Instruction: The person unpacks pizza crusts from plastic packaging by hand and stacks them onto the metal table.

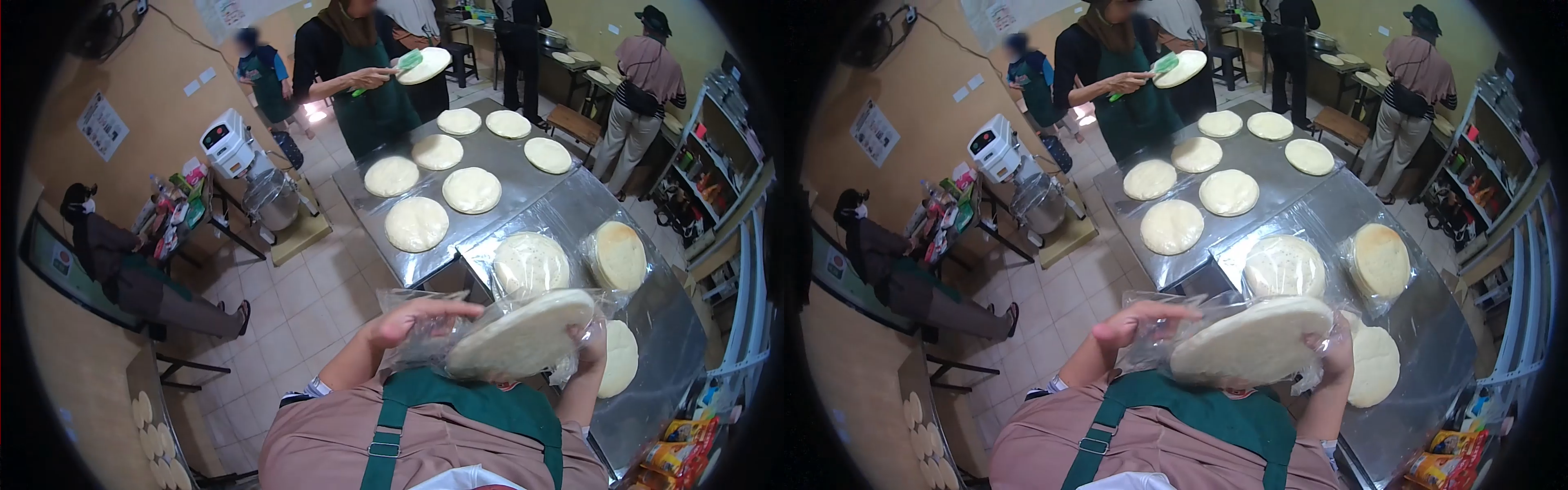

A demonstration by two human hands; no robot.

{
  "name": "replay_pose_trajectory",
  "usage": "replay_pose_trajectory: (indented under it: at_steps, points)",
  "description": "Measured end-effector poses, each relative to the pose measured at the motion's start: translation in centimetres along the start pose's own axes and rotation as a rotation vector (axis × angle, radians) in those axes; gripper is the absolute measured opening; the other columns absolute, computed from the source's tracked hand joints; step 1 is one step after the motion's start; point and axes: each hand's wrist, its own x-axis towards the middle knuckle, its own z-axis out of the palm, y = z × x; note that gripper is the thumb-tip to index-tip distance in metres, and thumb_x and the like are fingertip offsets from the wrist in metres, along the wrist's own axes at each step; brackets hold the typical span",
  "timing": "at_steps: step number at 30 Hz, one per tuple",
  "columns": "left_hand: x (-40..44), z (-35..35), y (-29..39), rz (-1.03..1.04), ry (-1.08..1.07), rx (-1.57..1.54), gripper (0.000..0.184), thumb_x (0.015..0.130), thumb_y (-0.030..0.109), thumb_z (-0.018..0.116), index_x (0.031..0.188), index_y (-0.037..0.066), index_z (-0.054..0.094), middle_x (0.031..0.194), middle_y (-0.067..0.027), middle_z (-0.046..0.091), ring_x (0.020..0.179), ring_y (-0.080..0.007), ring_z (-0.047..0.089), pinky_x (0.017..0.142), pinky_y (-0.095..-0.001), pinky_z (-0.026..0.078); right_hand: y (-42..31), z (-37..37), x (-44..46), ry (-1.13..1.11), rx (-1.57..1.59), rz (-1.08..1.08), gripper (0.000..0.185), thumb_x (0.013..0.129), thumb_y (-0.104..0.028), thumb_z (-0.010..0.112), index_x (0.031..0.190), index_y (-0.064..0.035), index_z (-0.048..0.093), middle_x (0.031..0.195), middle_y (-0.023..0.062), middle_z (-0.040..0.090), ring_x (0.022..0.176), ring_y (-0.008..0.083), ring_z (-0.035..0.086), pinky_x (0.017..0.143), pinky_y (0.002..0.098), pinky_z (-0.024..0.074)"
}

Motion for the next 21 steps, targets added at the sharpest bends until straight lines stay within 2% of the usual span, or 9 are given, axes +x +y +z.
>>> replay_pose_trajectory:
  at_steps: [1, 2, 4, 5, 8, 12, 14, 17, 21]
  points:
    - [0.4, -0.1, 0.1, 0.035, 0.021, 0.093, 0.099, 0.053, 0.073, 0.051, 0.113, -0.006, 0.043, 0.108, -0.0127, 0.051, 0.077, -0.0138, 0.049, 0.064, -0.0253, 0.038, -0.3, 0.1, -0.3, -0.010, -0.081, 0.041, 0.051, 0.054, -0.014, 0.073, 0.098, -0.0003, 0.050, 0.085, 0.0048, 0.057, 0.078, 0.0143, 0.054, 0.068, 0.0266, 0.0435]
    - [0.8, 0.2, -0.1, 0.035, 0.014, 0.089, 0.099, 0.053, 0.073, 0.051, 0.113, -0.006, 0.043, 0.108, -0.0127, 0.051, 0.077, -0.0138, 0.049, 0.064, -0.0253, 0.038, -0.3, 0.2, -0.5, -0.003, -0.083, 0.041, 0.051, 0.054, -0.014, 0.073, 0.098, -0.0003, 0.050, 0.085, 0.0048, 0.057, 0.078, 0.0143, 0.054, 0.068, 0.0266, 0.0435]
    - [1.9, 1.2, -0.4, 0.130, 0.079, 0.414, 0.077, 0.066, 0.056, 0.053, 0.113, -0.004, 0.044, 0.106, -0.0135, 0.052, 0.088, -0.0172, 0.051, 0.074, -0.0271, 0.039, -0.4, 0.7, -0.6, -0.066, -0.277, 0.062, 0.047, 0.055, -0.012, 0.072, 0.095, -0.0003, 0.052, 0.086, 0.0043, 0.057, 0.078, 0.0133, 0.054, 0.069, 0.0263, 0.0430]
    - [2.2, 1.6, 0.2, 0.118, 0.067, 0.353, 0.057, 0.075, 0.043, 0.052, 0.110, -0.002, 0.048, 0.104, -0.0148, 0.053, 0.096, -0.0194, 0.050, 0.081, -0.0283, 0.037, -1.0, 1.7, -0.8, -0.058, -0.215, 0.086, 0.043, 0.056, -0.011, 0.072, 0.094, -0.0004, 0.053, 0.084, 0.0037, 0.057, 0.079, 0.0130, 0.053, 0.070, 0.0261, 0.0427]
    - [2.1, 1.3, -0.4, 0.143, 0.236, 0.279, 0.042, 0.082, 0.034, 0.046, 0.104, -0.002, 0.052, 0.104, -0.0148, 0.054, 0.095, -0.0196, 0.051, 0.081, -0.0283, 0.037, -1.2, 2.0, -1.1, -0.067, -0.131, 0.027, 0.043, 0.056, -0.010, 0.072, 0.094, -0.0002, 0.054, 0.088, 0.0046, 0.057, 0.081, 0.0134, 0.053, 0.072, 0.0266, 0.0425]
    - [1.5, 0.9, -0.7, 0.279, 0.360, 0.354, 0.037, 0.085, 0.030, 0.042, 0.098, -0.002, 0.055, 0.094, -0.0111, 0.057, 0.084, -0.0148, 0.052, 0.072, -0.0257, 0.039, 0.2, 1.6, -1.2, -0.104, -0.203, 0.126, 0.052, 0.055, -0.014, 0.074, 0.099, 0.0007, 0.051, 0.093, 0.0064, 0.056, 0.084, 0.0154, 0.053, 0.074, 0.0279, 0.0420]
    - [1.0, 0.9, -0.3, 0.327, 0.534, 0.215, 0.038, 0.085, 0.032, 0.040, 0.094, -0.001, 0.056, 0.079, -0.0052, 0.056, 0.069, -0.0090, 0.048, 0.061, -0.0219, 0.037, 2.5, 1.0, -1.0, -0.008, -0.207, 0.208, 0.063, 0.055, -0.017, 0.075, 0.107, 0.0019, 0.045, 0.099, 0.0085, 0.054, 0.090, 0.0172, 0.052, 0.078, 0.0290, 0.0411]
    - [0.5, 0.0, 0.2, 0.444, 0.738, 0.132, 0.034, 0.086, 0.031, 0.040, 0.094, 0.003, 0.057, 0.089, -0.0037, 0.057, 0.064, -0.0048, 0.044, 0.057, -0.0195, 0.035, 4.0, 1.4, -0.6, -0.021, -0.002, 0.139, 0.070, 0.057, -0.019, 0.074, 0.113, 0.0025, 0.039, 0.101, 0.0092, 0.053, 0.094, 0.0183, 0.050, 0.081, 0.0304, 0.0397]
    - [-0.4, 0.0, 0.7, 0.435, 0.565, 0.158, 0.038, 0.086, 0.034, 0.037, 0.092, 0.001, 0.056, 0.084, -0.0057, 0.056, 0.065, -0.0061, 0.045, 0.056, -0.0181, 0.035, 4.9, 2.5, 0.1, -0.010, 0.185, 0.128, 0.069, 0.060, -0.019, 0.072, 0.115, 0.0018, 0.037, 0.105, 0.0097, 0.051, 0.095, 0.0196, 0.049, 0.083, 0.0318, 0.0387]
